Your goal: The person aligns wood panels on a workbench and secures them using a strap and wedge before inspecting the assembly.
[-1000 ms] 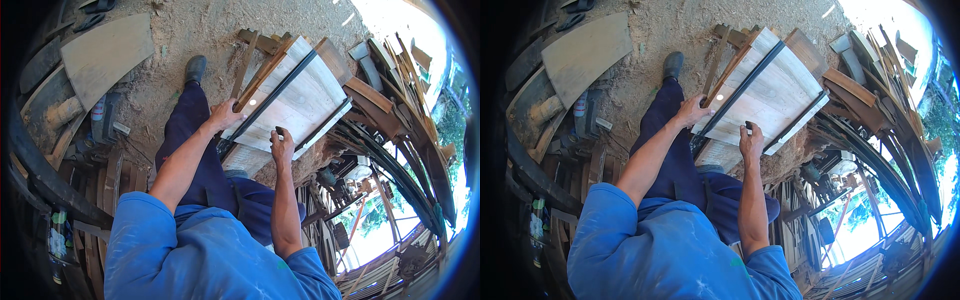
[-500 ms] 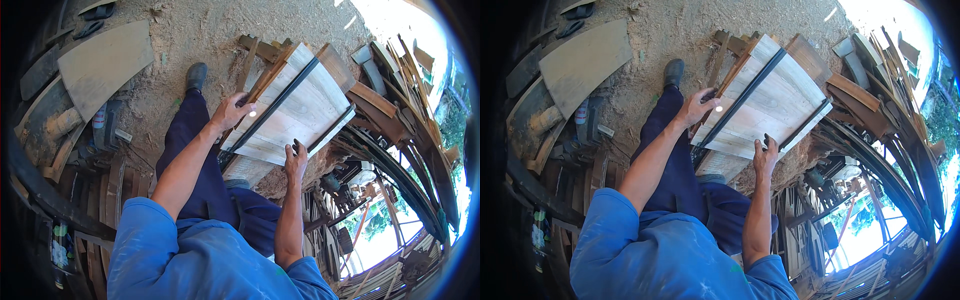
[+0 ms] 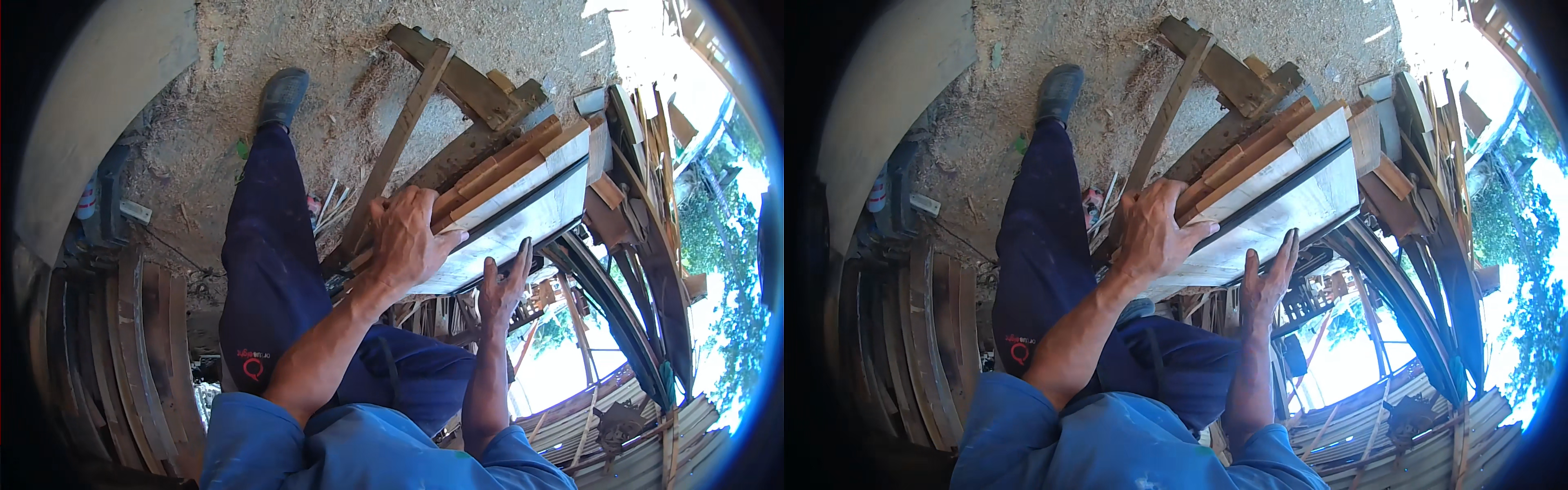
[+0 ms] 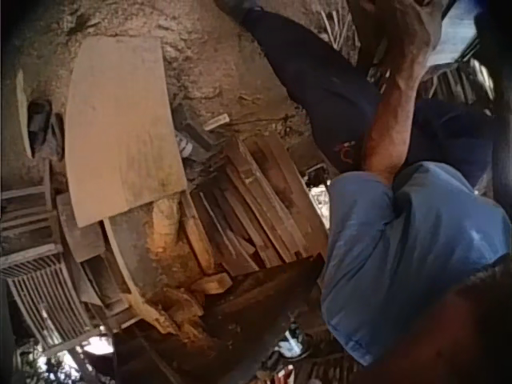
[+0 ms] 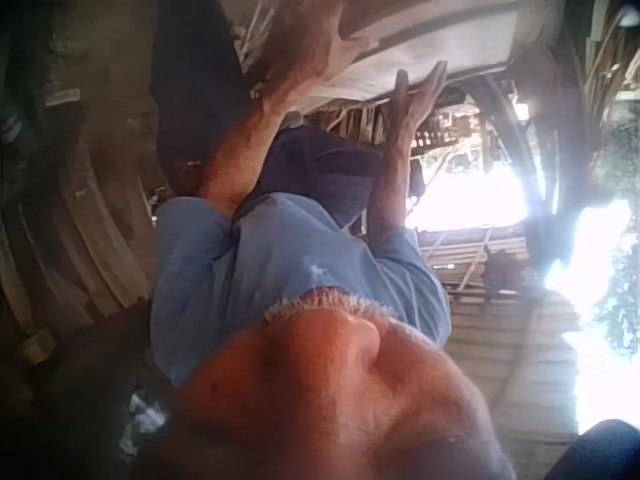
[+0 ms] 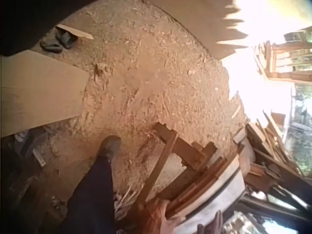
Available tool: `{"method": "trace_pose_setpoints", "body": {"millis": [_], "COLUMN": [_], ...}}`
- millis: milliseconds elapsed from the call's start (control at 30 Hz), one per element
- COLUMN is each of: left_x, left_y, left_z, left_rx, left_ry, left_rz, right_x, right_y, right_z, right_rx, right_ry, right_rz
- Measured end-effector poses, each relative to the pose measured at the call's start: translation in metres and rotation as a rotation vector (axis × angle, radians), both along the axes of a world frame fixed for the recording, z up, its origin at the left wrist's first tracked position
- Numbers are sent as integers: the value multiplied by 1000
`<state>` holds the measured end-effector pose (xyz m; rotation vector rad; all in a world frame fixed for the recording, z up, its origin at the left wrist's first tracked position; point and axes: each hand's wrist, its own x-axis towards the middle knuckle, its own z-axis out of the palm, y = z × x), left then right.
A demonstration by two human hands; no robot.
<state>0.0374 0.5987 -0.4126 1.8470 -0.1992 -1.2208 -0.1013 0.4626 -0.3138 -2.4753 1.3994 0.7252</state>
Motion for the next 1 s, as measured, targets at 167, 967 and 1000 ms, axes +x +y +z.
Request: {"method": "trace_pose_setpoints", "body": {"millis": [167,967,1000], "left_x": [1,40,41], "left_y": [0,-27,-30], "left_z": [-3,-13,-15], "left_rx": [-56,-76,-81], "left_ry": [0,75,69], "left_rz": [23,-2,-2], "right_x": [18,26,30], "right_y": [-7,-13,-12], "right_z": [-12,-19,-18], "right_rx": [-12,29,40], "right_ry": [77,259,264], "right_rz": [9,54,50]}}
